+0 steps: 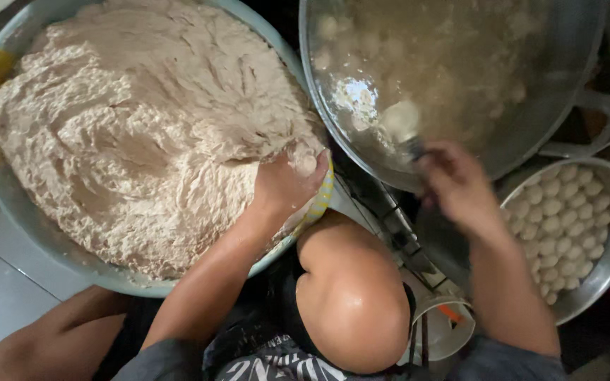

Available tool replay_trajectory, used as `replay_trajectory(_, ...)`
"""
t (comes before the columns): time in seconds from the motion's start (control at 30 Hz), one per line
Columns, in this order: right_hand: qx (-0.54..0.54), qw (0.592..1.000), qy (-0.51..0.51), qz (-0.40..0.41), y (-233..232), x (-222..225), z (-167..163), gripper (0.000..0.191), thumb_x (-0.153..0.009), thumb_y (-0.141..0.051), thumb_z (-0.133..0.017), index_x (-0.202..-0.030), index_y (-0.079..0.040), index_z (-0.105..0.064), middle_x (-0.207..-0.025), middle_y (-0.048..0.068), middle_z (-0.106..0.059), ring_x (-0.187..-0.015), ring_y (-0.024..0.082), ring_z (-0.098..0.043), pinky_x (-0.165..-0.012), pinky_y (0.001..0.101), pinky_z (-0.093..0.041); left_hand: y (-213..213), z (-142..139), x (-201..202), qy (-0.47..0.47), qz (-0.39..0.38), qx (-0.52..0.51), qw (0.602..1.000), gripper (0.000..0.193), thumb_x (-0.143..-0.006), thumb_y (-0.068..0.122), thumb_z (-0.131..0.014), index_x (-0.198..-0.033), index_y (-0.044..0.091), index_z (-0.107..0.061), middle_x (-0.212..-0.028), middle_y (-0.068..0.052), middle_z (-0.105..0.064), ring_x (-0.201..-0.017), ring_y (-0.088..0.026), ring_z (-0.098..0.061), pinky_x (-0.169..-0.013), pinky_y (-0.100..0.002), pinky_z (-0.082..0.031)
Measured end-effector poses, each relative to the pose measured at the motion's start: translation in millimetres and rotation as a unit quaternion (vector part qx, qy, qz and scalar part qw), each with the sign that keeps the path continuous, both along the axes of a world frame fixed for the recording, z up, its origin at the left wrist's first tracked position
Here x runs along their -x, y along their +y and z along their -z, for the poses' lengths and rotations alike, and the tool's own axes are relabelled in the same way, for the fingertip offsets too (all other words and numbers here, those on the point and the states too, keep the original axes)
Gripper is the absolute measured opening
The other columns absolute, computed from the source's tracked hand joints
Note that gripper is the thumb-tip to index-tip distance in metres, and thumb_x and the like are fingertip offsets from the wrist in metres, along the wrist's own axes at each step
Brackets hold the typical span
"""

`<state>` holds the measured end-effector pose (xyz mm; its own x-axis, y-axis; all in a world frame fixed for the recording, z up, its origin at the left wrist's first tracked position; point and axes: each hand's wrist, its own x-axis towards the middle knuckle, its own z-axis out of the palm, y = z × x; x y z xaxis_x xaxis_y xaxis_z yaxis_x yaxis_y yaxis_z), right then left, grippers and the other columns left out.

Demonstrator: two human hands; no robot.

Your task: The person sits on the floor with a large basin of dough batter on their lap. They squeeze portions of batter by hand, scoop them with a spoon, and drop the formed dough balls into a water-filled basin, with finished balls accumulating in a nearby perforated tray.

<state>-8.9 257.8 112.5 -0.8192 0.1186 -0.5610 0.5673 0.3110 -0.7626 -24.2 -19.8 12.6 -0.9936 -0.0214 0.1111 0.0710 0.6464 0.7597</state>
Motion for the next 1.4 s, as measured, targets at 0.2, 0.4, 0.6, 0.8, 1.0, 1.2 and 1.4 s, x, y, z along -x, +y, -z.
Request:
replay_trajectory(0.2,0.042,0.993,-0.022,-0.109,-59,-18,-15,0.047,-0.101,-0.014,-0.056,-0.147,-0.011,-0.053,-0.095,0.002,-0.07,-0.066,0.008,-0.055,-0.057,0.0251,-0.049,5,-7,0,-0.037,0.079,-0.049,0.995,0.028,-0.092,0.037,-0.074,-0.088,0.009,-0.072,-0.082,-0.013,-0.073,-0.078,-0.037,-0.072,-0.071,-0.048,-0.056)
replay_trajectory(0.4,0.068,0.985,-0.024,-0.156,-78,-23,-19,0.046,-0.103,-0.011,-0.054,-0.149,-0.007,-0.052,-0.095,0.001,-0.068,-0.063,0.006,-0.054,-0.054,0.0225,-0.048,8,-11,5,-0.098,0.132,0.089,0.982,0.018,-0.077,0.027,-0.074,-0.081,0.01,-0.073,-0.079,-0.016,-0.073,-0.076,-0.038,-0.071,-0.07,-0.048,-0.055)
replay_trajectory(0.6,0.126,0.988,-0.06,-0.069,-46,-26,-2,0.047,-0.103,-0.01,-0.051,-0.149,-0.008,-0.052,-0.097,0.001,-0.068,-0.059,0.007,-0.051,-0.051,0.023,-0.043,3,-33,10,-0.117,0.061,0.105,0.986,0.047,-0.073,0.043,-0.076,-0.096,0.002,-0.075,-0.078,-0.02,-0.073,-0.077,-0.041,-0.071,-0.072,-0.048,-0.056)
replay_trajectory(0.8,-0.117,0.993,-0.012,-0.002,17,-30,19,0.046,-0.102,-0.012,-0.057,-0.148,-0.008,-0.055,-0.094,0.004,-0.066,-0.071,0.005,-0.054,-0.059,0.0222,-0.046,-2,-37,5,-0.112,0.066,0.047,0.99,0.044,-0.089,0.052,-0.072,-0.089,0.008,-0.076,-0.085,-0.015,-0.075,-0.084,-0.039,-0.071,-0.078,-0.049,-0.055)
replay_trajectory(1.0,-0.119,0.992,0.049,0.01,33,-28,20,0.042,-0.106,-0.012,-0.057,-0.147,-0.006,-0.059,-0.096,0.002,-0.062,-0.077,0.007,-0.055,-0.065,0.0235,-0.044,-3,-11,3,0.125,0.141,0.152,0.97,0.018,-0.092,0.028,-0.071,-0.091,0.01,-0.075,-0.09,-0.013,-0.073,-0.081,-0.038,-0.069,-0.072,-0.048,-0.054)
replay_trajectory(1.2,0.05,0.997,-0.023,-0.056,-34,-33,3,0.048,-0.099,-0.009,-0.057,-0.147,-0.01,-0.053,-0.091,-0.003,-0.068,-0.064,0.005,-0.053,-0.056,0.0228,-0.046,10,6,-6,0.15,0.11,0.105,0.977,0.016,-0.088,0.024,-0.077,-0.083,0.01,-0.072,-0.079,-0.012,-0.07,-0.073,-0.037,-0.068,-0.063,-0.049,-0.054)
replay_trajectory(1.4,0.032,0.984,0.022,-0.174,-78,-27,-17,0.046,-0.102,-0.01,-0.061,-0.147,-0.008,-0.056,-0.094,-0.001,-0.065,-0.07,0.003,-0.052,-0.059,0.0213,-0.047,10,-5,-4,-0.069,0.118,-0.005,0.991,0.016,-0.079,0.024,-0.076,-0.088,0.011,-0.074,-0.083,-0.014,-0.072,-0.079,-0.036,-0.071,-0.07,-0.045,-0.056)
